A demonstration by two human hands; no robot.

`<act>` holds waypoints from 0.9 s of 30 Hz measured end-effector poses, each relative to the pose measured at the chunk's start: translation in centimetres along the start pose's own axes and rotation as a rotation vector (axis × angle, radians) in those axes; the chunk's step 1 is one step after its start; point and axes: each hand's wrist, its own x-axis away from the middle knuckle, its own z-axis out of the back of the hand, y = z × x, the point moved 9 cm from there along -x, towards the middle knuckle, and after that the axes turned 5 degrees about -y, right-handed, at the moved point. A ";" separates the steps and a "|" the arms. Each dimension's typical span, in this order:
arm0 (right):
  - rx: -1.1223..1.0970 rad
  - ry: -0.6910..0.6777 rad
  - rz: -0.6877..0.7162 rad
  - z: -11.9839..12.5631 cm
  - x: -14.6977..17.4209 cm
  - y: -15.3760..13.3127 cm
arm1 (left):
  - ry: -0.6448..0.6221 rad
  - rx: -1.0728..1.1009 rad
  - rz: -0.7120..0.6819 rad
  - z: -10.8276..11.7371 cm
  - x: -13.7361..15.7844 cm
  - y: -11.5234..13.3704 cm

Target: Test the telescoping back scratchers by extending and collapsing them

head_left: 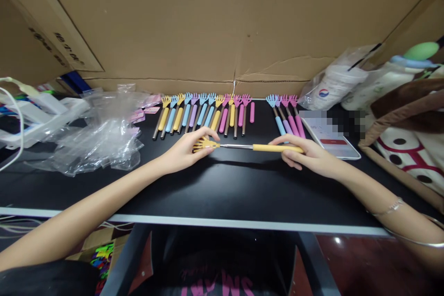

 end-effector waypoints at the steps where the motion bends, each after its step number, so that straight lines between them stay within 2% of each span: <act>1: 0.029 0.029 -0.004 0.3 -0.1 0.0 | 0.005 -0.015 -0.002 0.1 -0.1 0.0; 6: 0.306 0.208 0.039 2.0 -0.2 -1.1 | 0.032 -0.191 0.034 0.5 -0.3 -0.2; 10: 0.569 0.244 0.065 2.1 -0.2 -1.6 | 0.065 -0.369 0.049 1.0 -0.3 0.1; 15: 0.810 0.196 0.070 0.3 -0.9 -2.8 | 0.083 -0.333 0.053 0.7 -0.3 0.9; 20: 0.898 0.192 0.133 -2.0 -1.9 -5.3 | 0.038 -0.264 0.066 -0.2 -0.6 1.5; 23: 0.996 0.226 0.177 -2.7 -2.5 -6.8 | 0.037 -0.370 0.040 0.2 -0.7 2.2; 27: 1.139 0.277 0.224 -3.2 -3.3 -8.3 | 0.073 -0.669 -0.056 0.6 -0.8 3.9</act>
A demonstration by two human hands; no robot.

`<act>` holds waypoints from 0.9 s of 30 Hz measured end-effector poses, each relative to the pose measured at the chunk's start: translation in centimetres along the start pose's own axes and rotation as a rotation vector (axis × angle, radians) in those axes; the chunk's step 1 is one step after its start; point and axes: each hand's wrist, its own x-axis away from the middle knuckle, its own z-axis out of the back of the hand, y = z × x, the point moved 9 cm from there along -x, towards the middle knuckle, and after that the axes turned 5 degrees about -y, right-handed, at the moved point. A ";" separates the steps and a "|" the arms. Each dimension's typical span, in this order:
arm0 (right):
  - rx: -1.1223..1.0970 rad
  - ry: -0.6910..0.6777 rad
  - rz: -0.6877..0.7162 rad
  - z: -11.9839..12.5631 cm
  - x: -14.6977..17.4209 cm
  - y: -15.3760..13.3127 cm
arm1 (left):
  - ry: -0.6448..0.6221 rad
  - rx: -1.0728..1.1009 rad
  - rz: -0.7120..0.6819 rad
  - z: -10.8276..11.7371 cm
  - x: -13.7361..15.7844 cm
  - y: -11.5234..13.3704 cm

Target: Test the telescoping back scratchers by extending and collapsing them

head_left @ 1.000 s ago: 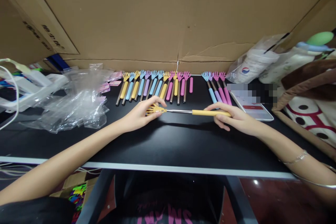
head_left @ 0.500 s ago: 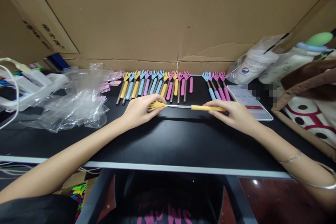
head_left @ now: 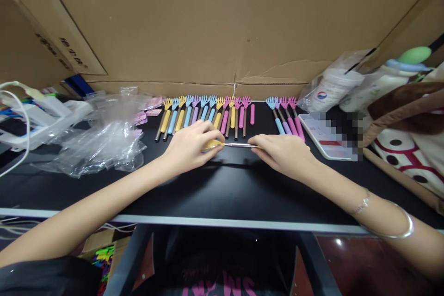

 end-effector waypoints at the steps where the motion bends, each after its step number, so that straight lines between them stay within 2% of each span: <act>1: 0.032 0.004 0.009 0.1 -0.2 -0.2 | 0.010 -0.076 -0.040 0.1 -0.1 0.5; 4: 0.086 0.017 0.011 0.3 -0.6 -0.5 | 0.037 -0.217 -0.124 -0.1 -0.5 1.6; 13: 0.116 0.053 0.007 -0.3 -0.3 0.2 | 0.081 -0.275 -0.170 -0.6 -0.9 1.6; 21: 0.093 0.008 -0.006 -1.3 -0.1 0.5 | 0.058 -0.330 -0.176 -1.6 -0.8 0.7; 27: 0.083 -0.001 0.017 -0.5 0.4 2.2 | 0.062 -0.334 -0.133 -0.7 -0.6 -0.3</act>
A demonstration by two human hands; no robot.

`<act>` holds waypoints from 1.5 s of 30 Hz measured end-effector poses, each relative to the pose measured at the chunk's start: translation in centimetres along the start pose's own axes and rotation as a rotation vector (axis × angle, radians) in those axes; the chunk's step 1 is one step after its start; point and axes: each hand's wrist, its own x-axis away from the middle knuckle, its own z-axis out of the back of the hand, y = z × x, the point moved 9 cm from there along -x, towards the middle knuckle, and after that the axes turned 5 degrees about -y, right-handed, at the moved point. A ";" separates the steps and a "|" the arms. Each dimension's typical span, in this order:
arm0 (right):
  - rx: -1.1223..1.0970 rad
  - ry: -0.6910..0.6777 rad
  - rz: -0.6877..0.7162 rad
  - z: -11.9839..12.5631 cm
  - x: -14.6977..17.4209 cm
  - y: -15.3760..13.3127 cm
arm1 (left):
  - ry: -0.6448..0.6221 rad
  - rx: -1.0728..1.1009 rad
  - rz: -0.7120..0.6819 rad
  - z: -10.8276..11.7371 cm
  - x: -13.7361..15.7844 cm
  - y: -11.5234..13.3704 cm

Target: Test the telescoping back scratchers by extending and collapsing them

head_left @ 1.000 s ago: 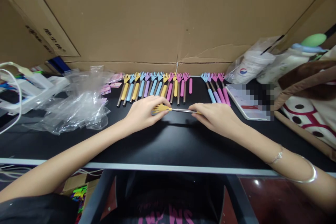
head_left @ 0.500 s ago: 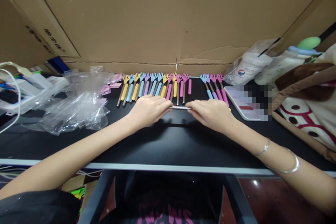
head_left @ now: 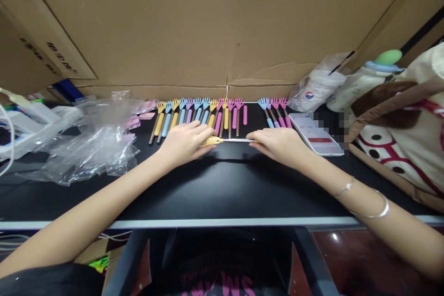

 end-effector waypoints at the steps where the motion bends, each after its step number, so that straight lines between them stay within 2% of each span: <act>1: -0.001 -0.001 0.010 0.2 0.1 0.5 | -0.001 0.015 0.014 0.1 0.1 -0.3; 4: -0.017 0.005 0.015 0.7 0.8 2.5 | -0.017 0.056 0.074 0.2 0.2 -1.3; 7: -0.058 0.018 -0.048 1.3 1.6 5.5 | -0.042 0.094 0.142 -0.2 0.5 -2.6; 11: -0.131 0.070 -0.249 1.6 2.4 10.6 | -0.072 0.148 0.155 -1.3 0.6 -3.0; 14: -0.197 0.006 -0.391 0.4 1.8 13.6 | -0.080 0.171 0.129 -2.0 0.7 -2.5; 17: -0.181 -0.100 -0.526 -1.3 0.7 15.1 | -0.085 0.145 0.082 -2.3 0.7 -1.8; 21: -0.042 -0.298 -0.639 -3.5 -1.0 14.8 | -0.078 0.127 0.066 -2.4 0.8 -1.5; 24: 0.043 -0.436 -0.668 -5.0 -1.9 13.7 | -0.074 0.142 0.051 -2.4 0.8 -1.3; 26: 0.066 -0.480 -0.668 -5.7 -2.4 12.9 | -0.062 0.149 0.031 -2.2 0.9 -1.1; 35: 0.133 -0.520 -0.636 -6.9 -3.4 10.1 | -0.052 0.164 0.004 -2.2 0.9 -0.6; 40: 0.168 -0.488 -0.574 -7.2 -3.7 9.2 | -0.067 0.180 -0.002 -2.5 0.9 -0.7; 43: 0.195 -0.440 -0.540 -6.2 -3.8 8.6 | -0.094 0.183 -0.006 -2.8 0.9 -0.6; 45: 0.195 -0.388 -0.490 -4.5 -3.7 7.2 | -0.110 0.190 -0.002 -3.0 1.0 -0.6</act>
